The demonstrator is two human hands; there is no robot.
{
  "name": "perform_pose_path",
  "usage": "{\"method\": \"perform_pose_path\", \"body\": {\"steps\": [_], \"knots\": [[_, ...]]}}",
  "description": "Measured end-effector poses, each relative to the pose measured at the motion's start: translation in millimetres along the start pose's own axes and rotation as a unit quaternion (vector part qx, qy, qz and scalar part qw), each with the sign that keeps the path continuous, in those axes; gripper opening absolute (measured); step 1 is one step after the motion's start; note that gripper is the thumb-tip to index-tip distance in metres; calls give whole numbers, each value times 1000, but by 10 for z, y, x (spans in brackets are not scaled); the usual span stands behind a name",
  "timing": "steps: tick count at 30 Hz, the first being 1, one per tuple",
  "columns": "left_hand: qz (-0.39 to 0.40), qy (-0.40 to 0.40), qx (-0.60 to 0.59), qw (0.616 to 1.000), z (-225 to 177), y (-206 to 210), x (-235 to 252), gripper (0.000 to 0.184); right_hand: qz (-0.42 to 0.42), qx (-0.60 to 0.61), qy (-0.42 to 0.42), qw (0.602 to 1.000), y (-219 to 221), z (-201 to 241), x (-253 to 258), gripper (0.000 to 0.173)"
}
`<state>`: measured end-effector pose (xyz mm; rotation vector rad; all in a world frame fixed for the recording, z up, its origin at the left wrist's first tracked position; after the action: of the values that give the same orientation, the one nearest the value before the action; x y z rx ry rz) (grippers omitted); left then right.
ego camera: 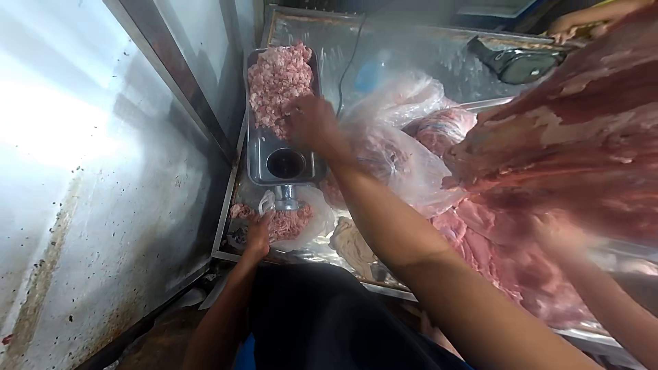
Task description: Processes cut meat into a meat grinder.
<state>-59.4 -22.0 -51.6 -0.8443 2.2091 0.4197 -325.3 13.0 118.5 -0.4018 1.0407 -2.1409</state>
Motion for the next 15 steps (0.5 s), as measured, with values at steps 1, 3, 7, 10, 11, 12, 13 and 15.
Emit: {"method": "perform_pose_path", "body": {"steps": [1, 3, 7, 10, 11, 12, 13, 15], "knots": [[-2, 4, 3, 1000, -1, -10, -2, 52, -27, -5, 0, 1000, -97, 65, 157, 32], [-1, 9, 9, 1000, -2, -44, -10, 54, -57, -30, 3, 998, -146, 6, 508, 45], [-1, 27, -10, 1000, 54, -113, -24, 48, 11, -75, 56, 996, 234, -420, 740, 74], [-5, 15, 10, 1000, -9, -117, -69, 43, 63, -129, 78, 986, 342, -414, 563, 75], [10, 1, 31, 999, -55, -131, -101, 45, 92, -149, 81, 981, 356, -393, 476, 74], [29, -6, 57, 998, -74, -148, -118, 45, 124, -168, 78, 975, 368, -371, 380, 72], [54, 8, 83, 995, -23, -174, -116, 46, 151, -180, 70, 970, 384, -349, 267, 70], [58, 183, 151, 970, 265, -207, -151, 50, 190, -166, 52, 966, 416, -301, -11, 67]]}}
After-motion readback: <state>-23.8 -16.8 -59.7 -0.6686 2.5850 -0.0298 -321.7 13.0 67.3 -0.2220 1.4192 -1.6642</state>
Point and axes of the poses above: each hand's wrist, its own x-axis towards the middle knuckle, its own y-axis out of the palm, z = x × y, the point moved 1 cm from there along x, towards the middle knuckle, and after that the axes turned 7 degrees about z, right-handed, at the moved point
